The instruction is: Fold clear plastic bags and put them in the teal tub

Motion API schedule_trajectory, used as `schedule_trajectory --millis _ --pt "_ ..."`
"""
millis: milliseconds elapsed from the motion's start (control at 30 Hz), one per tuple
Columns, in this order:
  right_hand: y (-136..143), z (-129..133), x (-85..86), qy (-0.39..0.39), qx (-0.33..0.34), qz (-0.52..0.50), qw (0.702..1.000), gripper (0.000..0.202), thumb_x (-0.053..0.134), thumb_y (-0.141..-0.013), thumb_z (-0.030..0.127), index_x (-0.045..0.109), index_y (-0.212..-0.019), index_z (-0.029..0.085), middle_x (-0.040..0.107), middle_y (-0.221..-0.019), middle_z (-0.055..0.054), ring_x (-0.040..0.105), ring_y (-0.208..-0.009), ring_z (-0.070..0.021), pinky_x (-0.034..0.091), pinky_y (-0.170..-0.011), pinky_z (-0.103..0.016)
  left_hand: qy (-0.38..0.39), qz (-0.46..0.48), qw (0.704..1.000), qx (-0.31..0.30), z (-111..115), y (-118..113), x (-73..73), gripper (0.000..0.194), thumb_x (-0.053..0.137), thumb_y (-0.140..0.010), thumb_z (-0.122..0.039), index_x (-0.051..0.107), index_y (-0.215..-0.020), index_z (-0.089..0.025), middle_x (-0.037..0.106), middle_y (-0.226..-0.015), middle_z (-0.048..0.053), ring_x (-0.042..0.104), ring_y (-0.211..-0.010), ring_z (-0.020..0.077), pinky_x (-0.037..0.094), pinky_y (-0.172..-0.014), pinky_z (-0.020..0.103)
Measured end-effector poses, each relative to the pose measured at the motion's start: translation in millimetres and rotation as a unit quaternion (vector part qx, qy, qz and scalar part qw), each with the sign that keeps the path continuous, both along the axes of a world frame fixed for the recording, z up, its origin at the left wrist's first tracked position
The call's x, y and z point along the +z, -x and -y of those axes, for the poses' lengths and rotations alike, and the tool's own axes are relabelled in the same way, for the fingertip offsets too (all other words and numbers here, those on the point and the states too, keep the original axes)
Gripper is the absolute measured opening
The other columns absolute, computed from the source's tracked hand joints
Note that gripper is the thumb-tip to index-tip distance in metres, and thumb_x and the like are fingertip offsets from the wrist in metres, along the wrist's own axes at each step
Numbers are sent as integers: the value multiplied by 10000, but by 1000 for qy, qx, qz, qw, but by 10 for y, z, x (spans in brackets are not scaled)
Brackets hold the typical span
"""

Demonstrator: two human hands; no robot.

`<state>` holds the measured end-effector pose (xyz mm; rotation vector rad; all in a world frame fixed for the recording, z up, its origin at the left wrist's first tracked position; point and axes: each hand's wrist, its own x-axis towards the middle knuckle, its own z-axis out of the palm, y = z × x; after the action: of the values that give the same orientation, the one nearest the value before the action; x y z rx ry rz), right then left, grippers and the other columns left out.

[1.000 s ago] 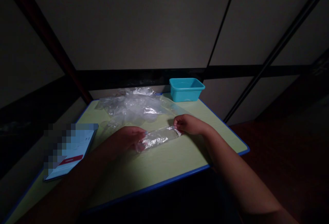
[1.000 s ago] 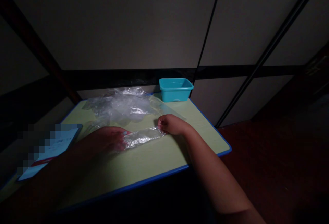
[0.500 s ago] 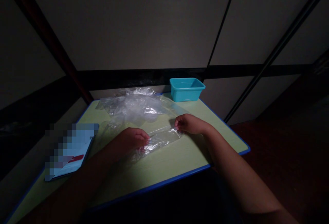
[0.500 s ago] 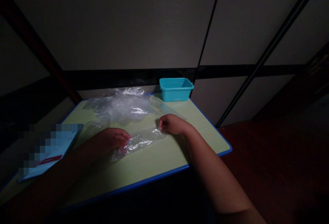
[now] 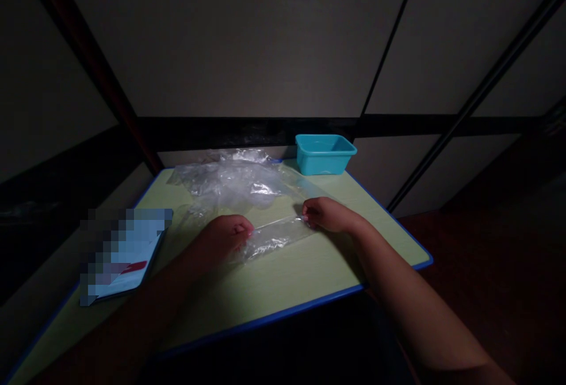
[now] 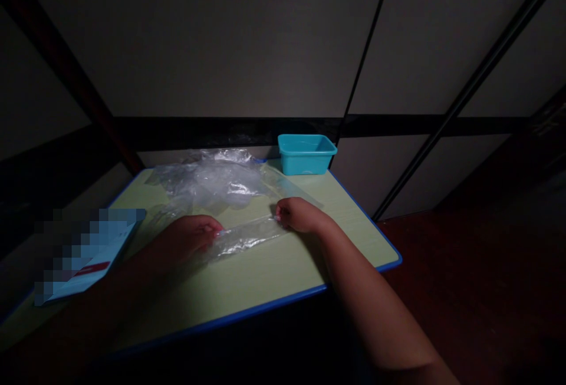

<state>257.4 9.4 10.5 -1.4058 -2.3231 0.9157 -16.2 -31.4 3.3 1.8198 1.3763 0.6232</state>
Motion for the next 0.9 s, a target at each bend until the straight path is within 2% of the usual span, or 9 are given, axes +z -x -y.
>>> schedule_trajectory --millis 300,500,667,900 --pt "35 -2 9 -66 -15 64 996 71 562 -809 159 598 -748 153 629 -618 -8 506 -557 -114 293 -542 -231 30 27 999 11 -5 -62 -8 324 546 -633 -418 625 -817 -163 601 -592 -10 551 -522 154 401 -492 258" --pt "28 -25 -15 -80 -16 55 995 120 552 -838 193 603 -740 146 626 -634 -16 482 -556 -105 285 -542 -228 -21 -34 999 11 7 -64 -12 250 559 -626 -392 639 -719 -174 621 -620 18 572 -585 175 400 -538 270" --pt "36 -37 -16 -99 -9 64 993 104 554 -830 182 621 -764 138 611 -654 -16 463 -574 -106 284 -549 -227 -61 -79 995 23 19 -63 7 202 496 -653 -359 608 -643 -190 627 -626 27 572 -600 182 392 -563 279" --pt "34 -42 -51 -93 -4 62 994 75 613 -795 212 620 -768 142 586 -652 -5 459 -579 -107 277 -534 -223 -123 -134 983 8 28 -93 27 192 481 -682 -346 591 -643 -193 602 -677 24 554 -669 187 385 -620 285"
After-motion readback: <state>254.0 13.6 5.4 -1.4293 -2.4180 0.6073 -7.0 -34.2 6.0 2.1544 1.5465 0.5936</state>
